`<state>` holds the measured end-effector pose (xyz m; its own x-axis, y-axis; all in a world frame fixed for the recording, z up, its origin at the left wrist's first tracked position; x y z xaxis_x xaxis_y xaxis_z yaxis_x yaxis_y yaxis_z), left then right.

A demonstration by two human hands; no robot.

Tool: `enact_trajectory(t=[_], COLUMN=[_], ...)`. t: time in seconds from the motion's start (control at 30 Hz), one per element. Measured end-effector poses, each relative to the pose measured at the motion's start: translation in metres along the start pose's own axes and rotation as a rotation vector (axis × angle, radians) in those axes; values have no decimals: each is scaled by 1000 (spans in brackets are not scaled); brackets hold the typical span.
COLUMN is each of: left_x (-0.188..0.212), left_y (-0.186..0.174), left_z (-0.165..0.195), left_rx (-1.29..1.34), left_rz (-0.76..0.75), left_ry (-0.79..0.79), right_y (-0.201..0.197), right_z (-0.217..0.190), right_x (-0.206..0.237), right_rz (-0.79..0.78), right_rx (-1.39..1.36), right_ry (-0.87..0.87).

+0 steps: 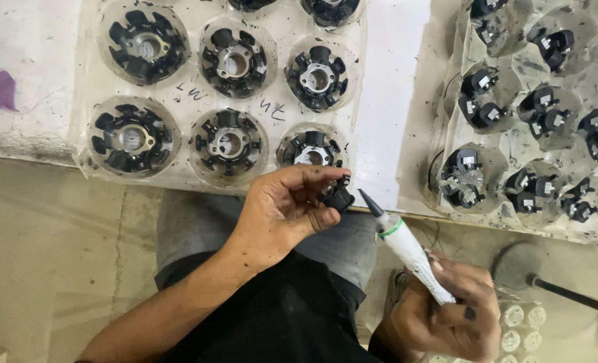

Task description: The person picks black rotor-like clutch components one at a time from molded trays and applies adhesive from a nozzle-tipped tube onto each component, rotating the part by hand to reach different spots, then places it back into the tray. Around 50 seconds in, the person wipes the tube tip with a cloth before resuming applying adhesive to more components.

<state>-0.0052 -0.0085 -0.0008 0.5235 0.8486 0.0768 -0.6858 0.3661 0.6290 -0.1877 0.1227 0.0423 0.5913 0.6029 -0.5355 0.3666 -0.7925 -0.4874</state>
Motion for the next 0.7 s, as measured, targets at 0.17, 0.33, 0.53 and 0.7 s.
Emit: enact_trajectory(t=[0.17, 0.33, 0.53, 0.7], left_x=[3, -1, -8, 2], left_y=[2, 2, 1, 75], left_z=[0, -2, -8, 37], left_rx=[83, 105, 148, 214], left_rz=[-31, -7, -6, 11], left_ry=[-74, -130, -159, -223], right_y=[-1, 5, 11, -56], right_z=[18, 17, 16, -25], right_x=[-8, -7, -8, -64], right_rz=[-130, -59, -58, -108], right_rx=[-75, -112, -130, -161], right_ry=[-450, -387, -348, -395])
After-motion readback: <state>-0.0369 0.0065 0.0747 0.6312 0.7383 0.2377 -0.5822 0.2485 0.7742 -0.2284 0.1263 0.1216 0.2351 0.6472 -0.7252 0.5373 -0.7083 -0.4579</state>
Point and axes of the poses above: each hand's wrist, its own x-axis away from the middle knuckle, its own y-axis out of the palm, z = x × y, the point moved 1 cm from there along -x, towards the middle knuckle, and after that the axes turned 5 degrees about x, right-handed, at the moved point
